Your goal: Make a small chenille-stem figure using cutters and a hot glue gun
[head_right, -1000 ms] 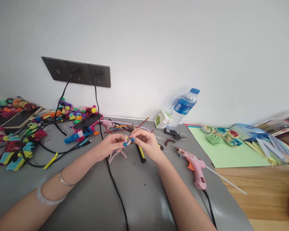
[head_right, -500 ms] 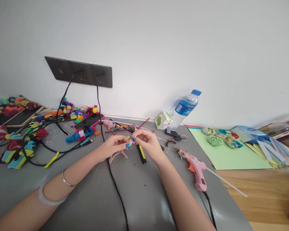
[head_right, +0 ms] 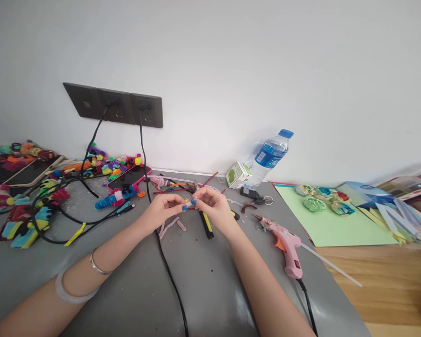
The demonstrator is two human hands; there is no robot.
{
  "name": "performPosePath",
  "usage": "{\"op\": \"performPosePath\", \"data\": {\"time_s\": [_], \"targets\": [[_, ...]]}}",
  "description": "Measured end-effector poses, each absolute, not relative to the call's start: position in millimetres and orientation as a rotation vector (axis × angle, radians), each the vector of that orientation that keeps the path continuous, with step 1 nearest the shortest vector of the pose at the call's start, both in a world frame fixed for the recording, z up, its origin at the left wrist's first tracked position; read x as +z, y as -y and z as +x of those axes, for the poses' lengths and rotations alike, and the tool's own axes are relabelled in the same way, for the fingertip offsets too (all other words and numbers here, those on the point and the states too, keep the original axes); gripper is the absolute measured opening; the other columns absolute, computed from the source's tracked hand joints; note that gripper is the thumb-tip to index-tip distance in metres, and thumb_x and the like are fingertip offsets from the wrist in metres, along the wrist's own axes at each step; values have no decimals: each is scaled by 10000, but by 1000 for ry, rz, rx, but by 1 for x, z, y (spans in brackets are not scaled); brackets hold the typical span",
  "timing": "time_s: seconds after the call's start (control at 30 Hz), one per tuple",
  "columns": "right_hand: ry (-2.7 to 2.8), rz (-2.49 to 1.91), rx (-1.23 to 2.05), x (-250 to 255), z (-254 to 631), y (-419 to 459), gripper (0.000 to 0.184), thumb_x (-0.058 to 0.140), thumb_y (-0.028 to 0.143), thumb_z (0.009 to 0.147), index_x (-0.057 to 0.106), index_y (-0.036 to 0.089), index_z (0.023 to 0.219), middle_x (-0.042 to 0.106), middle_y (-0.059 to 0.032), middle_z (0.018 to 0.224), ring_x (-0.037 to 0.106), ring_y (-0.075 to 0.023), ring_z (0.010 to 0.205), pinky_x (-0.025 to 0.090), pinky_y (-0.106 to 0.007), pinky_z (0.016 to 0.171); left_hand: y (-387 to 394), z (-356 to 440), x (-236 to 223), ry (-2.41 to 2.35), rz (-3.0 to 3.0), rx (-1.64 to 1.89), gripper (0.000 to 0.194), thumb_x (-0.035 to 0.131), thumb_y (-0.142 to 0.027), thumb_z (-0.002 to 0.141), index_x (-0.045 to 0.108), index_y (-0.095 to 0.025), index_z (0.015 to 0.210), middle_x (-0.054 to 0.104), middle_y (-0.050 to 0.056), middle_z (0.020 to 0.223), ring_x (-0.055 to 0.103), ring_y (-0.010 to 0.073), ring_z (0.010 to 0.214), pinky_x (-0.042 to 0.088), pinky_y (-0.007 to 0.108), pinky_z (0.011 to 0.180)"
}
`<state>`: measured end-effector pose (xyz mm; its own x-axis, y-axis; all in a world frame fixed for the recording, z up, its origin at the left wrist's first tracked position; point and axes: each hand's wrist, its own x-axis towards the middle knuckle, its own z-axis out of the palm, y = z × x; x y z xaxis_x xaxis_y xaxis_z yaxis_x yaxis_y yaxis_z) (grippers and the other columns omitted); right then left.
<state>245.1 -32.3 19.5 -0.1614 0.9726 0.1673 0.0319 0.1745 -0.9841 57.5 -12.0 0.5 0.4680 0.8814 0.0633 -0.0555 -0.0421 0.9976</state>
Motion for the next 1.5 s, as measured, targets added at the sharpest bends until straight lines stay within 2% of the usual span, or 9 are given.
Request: {"op": "performPosePath", "data": {"time_s": [0.3, 0.57, 0.9, 1.27, 1.5], "targets": [[1358, -1014, 1277, 17, 249, 29, 287, 790, 427, 723, 645, 187, 785, 605, -6, 713, 553, -121, 622, 471, -256, 585, 16, 58, 5, -781, 1407, 901, 272, 696, -400, 768, 664, -132, 805, 623, 20, 739, 543, 127, 690, 439, 235, 638], [1332, -1070, 1345, 16, 247, 30, 324, 842, 385, 660, 615, 182, 773, 605, 19, 683, 536, -96, 576, 441, -233, 556, 16, 58, 4, -840, 1644, 889, 190, 589, -322, 851, 656, -149, 895, 652, 40, 867, 569, 156, 798, 450, 279, 742], [1294, -988, 1342, 15, 243, 30, 307, 807, 379, 713, 616, 193, 864, 669, -8, 765, 618, -122, 669, 524, -266, 646, 14, 57, 6, -846, 1462, 893, 360, 685, -483, 759, 680, -128, 812, 641, 33, 741, 500, 112, 628, 371, 224, 573], [1345, -978, 1284, 13, 242, 30, 280, 780, 361, 746, 614, 190, 894, 639, 4, 731, 591, -117, 650, 510, -268, 644, 15, 56, 7, -946, 1374, 858, 363, 716, -483, 697, 649, -132, 758, 568, 3, 688, 438, 99, 591, 317, 218, 524], [1382, -996, 1226, 12, 244, 28, 315, 747, 412, 759, 605, 185, 925, 638, -15, 786, 598, -126, 671, 505, -274, 645, 16, 55, 8, -944, 1421, 859, 320, 698, -447, 724, 652, -132, 753, 549, -8, 667, 393, 85, 565, 298, 214, 526]]}}
